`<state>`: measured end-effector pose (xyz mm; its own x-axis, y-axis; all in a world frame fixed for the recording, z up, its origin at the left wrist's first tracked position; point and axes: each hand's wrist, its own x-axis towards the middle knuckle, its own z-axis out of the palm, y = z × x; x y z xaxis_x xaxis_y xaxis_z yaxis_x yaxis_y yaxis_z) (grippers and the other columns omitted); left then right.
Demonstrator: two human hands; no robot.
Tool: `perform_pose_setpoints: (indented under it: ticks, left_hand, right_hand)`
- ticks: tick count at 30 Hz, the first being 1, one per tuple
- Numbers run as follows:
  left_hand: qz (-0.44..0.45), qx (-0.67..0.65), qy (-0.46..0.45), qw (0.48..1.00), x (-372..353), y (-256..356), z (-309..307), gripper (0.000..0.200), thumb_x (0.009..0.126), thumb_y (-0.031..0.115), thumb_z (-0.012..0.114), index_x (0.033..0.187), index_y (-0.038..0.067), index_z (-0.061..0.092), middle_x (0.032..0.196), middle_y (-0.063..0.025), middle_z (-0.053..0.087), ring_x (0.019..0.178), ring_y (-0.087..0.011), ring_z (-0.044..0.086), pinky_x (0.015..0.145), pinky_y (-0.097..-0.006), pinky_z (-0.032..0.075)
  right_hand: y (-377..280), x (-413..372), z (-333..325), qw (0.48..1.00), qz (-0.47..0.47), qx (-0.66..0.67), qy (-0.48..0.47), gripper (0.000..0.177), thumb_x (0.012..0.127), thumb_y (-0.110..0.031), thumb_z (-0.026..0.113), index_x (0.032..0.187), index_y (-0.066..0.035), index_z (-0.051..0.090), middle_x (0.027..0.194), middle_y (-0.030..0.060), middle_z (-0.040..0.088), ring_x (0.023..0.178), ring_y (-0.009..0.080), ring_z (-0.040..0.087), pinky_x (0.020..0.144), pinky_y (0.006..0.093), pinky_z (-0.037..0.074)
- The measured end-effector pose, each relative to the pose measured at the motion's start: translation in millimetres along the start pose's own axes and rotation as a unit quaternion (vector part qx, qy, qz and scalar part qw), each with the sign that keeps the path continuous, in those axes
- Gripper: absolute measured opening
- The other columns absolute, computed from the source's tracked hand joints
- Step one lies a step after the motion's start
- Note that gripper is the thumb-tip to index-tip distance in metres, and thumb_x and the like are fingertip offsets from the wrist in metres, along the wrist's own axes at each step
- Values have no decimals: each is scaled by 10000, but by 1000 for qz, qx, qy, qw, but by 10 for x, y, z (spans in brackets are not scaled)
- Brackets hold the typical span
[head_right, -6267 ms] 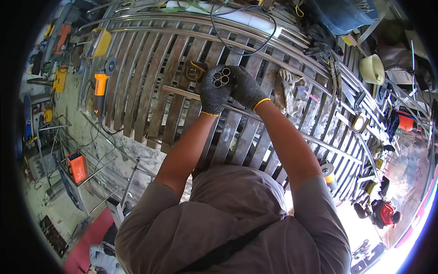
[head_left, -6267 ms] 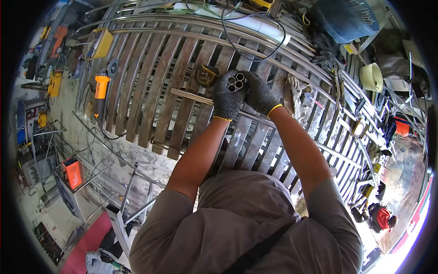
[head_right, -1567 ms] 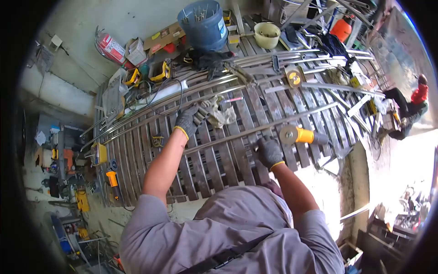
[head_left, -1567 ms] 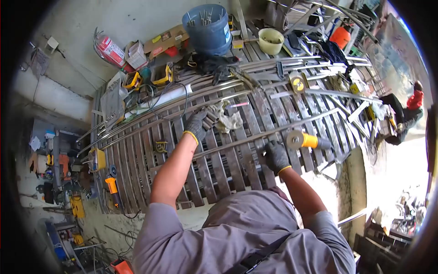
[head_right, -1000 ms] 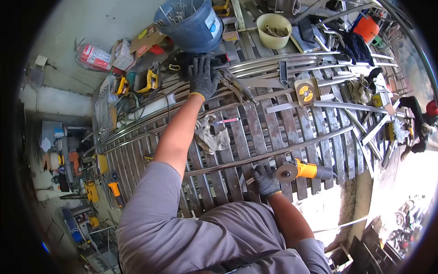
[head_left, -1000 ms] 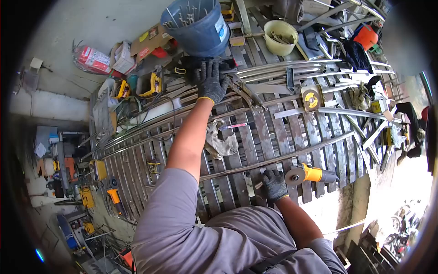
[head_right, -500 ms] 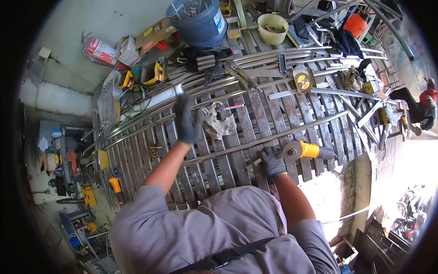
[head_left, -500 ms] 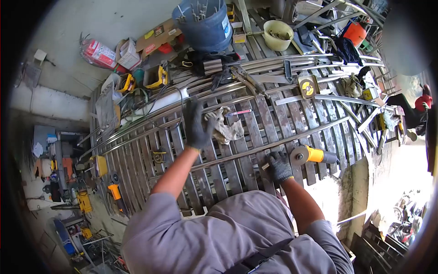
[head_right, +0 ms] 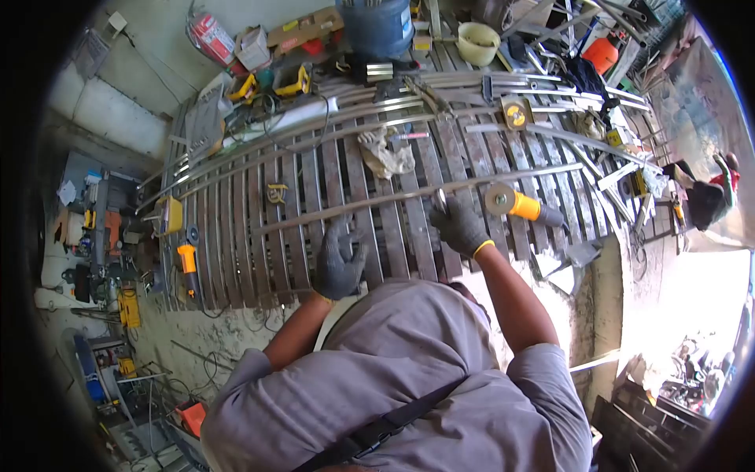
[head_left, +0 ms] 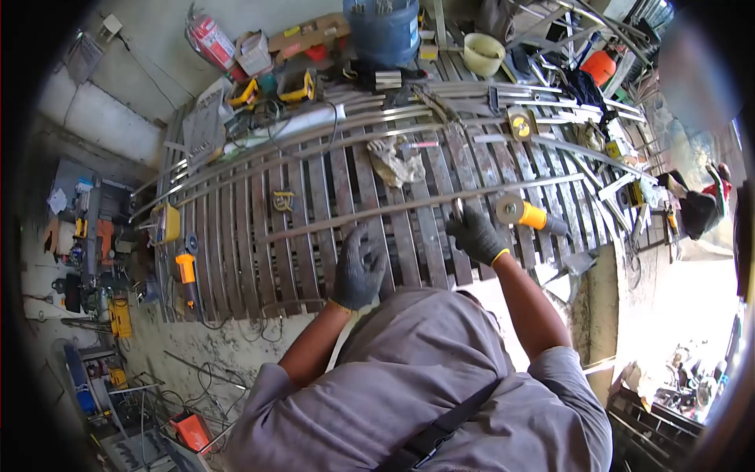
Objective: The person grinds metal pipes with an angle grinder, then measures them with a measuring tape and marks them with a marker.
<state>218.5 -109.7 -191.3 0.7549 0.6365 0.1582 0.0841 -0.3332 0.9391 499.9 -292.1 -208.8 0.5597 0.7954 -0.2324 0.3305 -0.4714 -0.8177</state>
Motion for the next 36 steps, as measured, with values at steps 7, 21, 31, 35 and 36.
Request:
perform_pose_setpoints:
  ticks: [7, 21, 31, 35, 36]
  left_hand:
    - [189, -63, -93, 976, 95, 524, -7, 1094, 984, 311, 824, 1726, -34, 98, 1752, -238, 263, 1626, -380, 340, 1320, -513, 299]
    - [-35, -286, -226, 931, 18, 876, -51, 980, 1065, 275, 757, 1764, 101, 93, 1772, -171, 275, 1519, -392, 518, 1123, -501, 560]
    - [-75, -303, -175, 934, 97, 1613, 580, 417, 1143, 54, 586, 1554, -20, 579, 1391, -94, 713, 1263, -164, 668, 1095, -341, 530]
    - [-110, -419, -46, 900, 261, 1592, 912, 232, 1075, 56, 724, 1293, -19, 748, 1134, -38, 784, 982, -105, 712, 898, -288, 587]
    - [-111, -373, -42, 920, 324, 1645, 939, 190, 1055, 63, 755, 1229, -13, 768, 1094, -31, 787, 960, -97, 705, 871, -282, 580]
  right_hand:
    - [-1189, -928, -102, 944, 27, 321, -71, 446, 1139, -354, 654, 1397, 10, 664, 849, 13, 699, 587, 60, 535, 542, 252, 419]
    - [-1325, -1483, -367, 912, -7, 398, -98, 512, 1122, -422, 673, 1443, -25, 633, 898, -10, 627, 702, 68, 538, 602, 241, 412]
    - [-1138, -1370, -580, 826, 4, 484, -287, 383, 1123, -426, 663, 1367, -132, 633, 941, -10, 617, 723, 70, 521, 611, 255, 419]
    - [-985, -1198, -708, 845, 4, 457, -277, 554, 1122, -609, 569, 1237, -80, 687, 818, 20, 600, 629, 91, 483, 547, 271, 365]
    - [-1036, -1185, -780, 872, 5, 416, -260, 559, 1126, -606, 563, 1231, -72, 689, 806, 17, 599, 612, 92, 481, 541, 271, 366]
